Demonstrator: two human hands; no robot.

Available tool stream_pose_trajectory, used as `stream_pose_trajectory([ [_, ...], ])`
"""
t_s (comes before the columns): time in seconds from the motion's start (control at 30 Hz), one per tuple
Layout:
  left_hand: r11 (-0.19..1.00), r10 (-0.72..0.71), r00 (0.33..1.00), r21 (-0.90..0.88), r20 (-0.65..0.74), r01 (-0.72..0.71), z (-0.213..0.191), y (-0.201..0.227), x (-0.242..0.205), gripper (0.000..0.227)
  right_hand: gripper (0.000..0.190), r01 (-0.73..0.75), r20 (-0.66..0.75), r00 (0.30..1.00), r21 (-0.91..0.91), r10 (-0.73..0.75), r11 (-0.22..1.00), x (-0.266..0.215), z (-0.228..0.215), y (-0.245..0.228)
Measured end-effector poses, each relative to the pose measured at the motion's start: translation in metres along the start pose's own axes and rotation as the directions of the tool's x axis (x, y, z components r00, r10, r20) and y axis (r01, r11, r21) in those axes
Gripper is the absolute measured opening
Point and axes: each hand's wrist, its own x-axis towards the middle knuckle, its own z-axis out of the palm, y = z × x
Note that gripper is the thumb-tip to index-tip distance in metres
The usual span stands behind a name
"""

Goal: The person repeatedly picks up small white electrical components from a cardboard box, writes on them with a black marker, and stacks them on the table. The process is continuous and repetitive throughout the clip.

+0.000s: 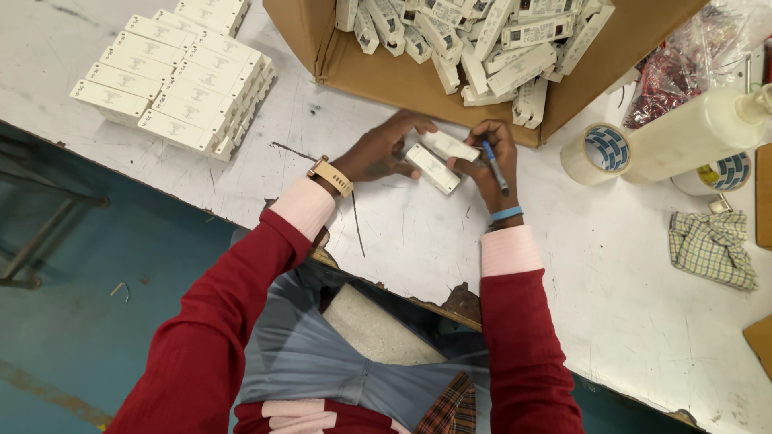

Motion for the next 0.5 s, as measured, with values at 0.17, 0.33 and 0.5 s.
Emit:
stream_pose_trajectory([
  [0.17,0.945,-0.095,0.911,0.250,-0.401,0.208,-0.038,0.008,0.054,0.037,0.059,0.091,0.065,0.994,-0.075,-0.086,0.993,-0.003,0.009,-0.007],
  [0.33,0.670,-0.066,0.832,0.594,-0.551,0.446,-0.053,0.006,0.099,0.053,0.072,0.213,0.155,0.976,-0.509,-0.154,0.834,-0.011,0.026,-0.029],
  [0.5,0.587,0.031,0.751,0.620,-0.660,0.520,-0.045,0.001,0.110,0.041,0.075,0.311,0.204,0.950,-0.627,-0.235,0.714,-0.011,0.028,-0.034],
])
